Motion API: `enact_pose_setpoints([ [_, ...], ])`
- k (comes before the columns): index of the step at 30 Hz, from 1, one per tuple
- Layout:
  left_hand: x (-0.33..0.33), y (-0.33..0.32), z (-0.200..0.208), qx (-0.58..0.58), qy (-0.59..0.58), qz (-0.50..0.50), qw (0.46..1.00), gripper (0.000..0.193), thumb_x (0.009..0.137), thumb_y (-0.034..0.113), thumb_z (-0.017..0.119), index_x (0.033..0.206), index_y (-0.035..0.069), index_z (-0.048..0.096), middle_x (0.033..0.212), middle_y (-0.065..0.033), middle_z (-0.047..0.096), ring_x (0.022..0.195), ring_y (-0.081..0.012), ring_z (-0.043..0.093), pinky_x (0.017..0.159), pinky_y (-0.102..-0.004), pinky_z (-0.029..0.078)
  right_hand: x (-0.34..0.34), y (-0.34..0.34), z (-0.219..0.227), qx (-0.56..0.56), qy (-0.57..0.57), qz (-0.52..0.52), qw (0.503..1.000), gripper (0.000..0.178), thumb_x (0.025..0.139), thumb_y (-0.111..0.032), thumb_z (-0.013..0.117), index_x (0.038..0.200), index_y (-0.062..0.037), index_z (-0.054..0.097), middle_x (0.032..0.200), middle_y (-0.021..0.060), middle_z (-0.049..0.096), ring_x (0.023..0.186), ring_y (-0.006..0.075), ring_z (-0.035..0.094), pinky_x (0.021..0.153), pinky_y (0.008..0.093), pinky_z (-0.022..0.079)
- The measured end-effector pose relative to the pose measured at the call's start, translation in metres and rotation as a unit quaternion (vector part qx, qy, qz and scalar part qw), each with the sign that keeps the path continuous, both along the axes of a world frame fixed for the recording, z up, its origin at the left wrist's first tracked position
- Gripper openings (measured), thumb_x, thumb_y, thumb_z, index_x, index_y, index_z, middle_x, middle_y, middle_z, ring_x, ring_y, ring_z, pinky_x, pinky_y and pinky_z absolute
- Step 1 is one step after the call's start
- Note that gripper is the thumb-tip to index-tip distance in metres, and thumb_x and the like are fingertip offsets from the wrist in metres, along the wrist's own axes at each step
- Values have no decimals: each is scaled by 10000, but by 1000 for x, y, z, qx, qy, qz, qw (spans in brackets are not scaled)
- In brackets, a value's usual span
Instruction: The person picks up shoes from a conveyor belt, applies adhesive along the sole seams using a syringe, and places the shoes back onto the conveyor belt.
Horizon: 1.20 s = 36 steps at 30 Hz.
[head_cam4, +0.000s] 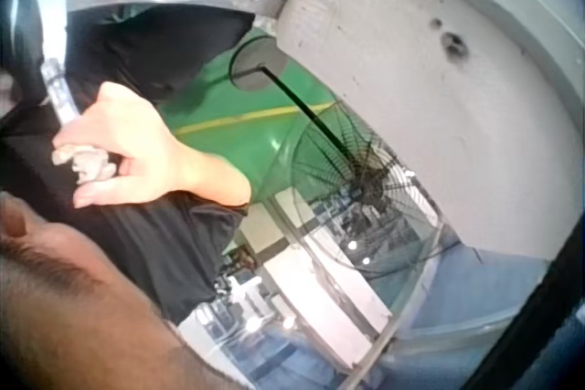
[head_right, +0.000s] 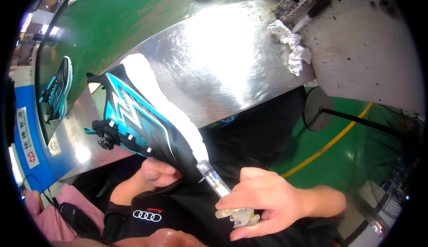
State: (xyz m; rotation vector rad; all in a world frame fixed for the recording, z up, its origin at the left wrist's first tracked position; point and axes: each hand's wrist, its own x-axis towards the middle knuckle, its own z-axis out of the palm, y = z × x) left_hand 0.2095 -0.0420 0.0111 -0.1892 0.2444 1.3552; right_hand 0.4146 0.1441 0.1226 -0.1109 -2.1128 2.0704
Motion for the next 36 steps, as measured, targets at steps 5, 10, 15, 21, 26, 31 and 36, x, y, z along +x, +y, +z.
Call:
enact_pose_setpoints([
  [5,5,31,-5,31,7,-61,998,435,834,-26,563,1261,-3,484,1255,-151,539,1197,-275,495,1034,-414,374,15,2,13,64,11,-30,997,466,678,-284,813,1017,-9,649,768,31,637,557,160,440,537,276,312],
  [10,11,55,-8,60,51,-42,996,419,855,-39,550,1264,34,496,1267,-128,536,1202,-264,493,1057,-422,361,29,0,13,114,17,-74,991,474,670,-314,815,1003,-15,658,740,24,614,544,161,410,519,278,301],
  [15,12,73,-2,14,34,-35,999,443,820,-70,588,1240,52,515,1243,-112,550,1193,-255,499,1065,-410,359,33,0,11,152,32,-108,982,472,663,-342,814,973,-19,666,725,25,592,529,166,382,501,281,289],
  [21,15,87,-3,26,31,8,999,402,810,-71,606,1179,78,559,1211,-71,575,1161,-213,526,1024,-384,410,27,-6,4,223,40,-126,966,439,639,-325,819,948,-52,671,698,10,541,526,165,366,476,276,294],
  [26,16,94,9,19,9,26,999,303,832,-57,592,1099,84,620,1143,-63,623,1122,-197,558,1006,-368,430,19,-11,0,314,53,-151,936,410,620,-304,818,933,-87,668,693,-11,524,517,145,348,437,249,282],
  [31,15,97,9,9,28,28,999,274,848,-33,590,1104,60,620,1127,-85,628,1082,-210,585,962,-350,475,13,-12,-8,432,55,-150,888,337,635,-273,794,905,-116,669,666,-30,468,520,133,337,429,230,278],
  [36,14,96,10,37,39,9,998,460,843,113,653,1271,61,495,1223,-181,551,1150,-245,549,881,-250,525,7,-15,-17,488,82,-176,851,307,644,-249,786,905,-138,669,675,-40,491,516,117,337,427,211,286],
])
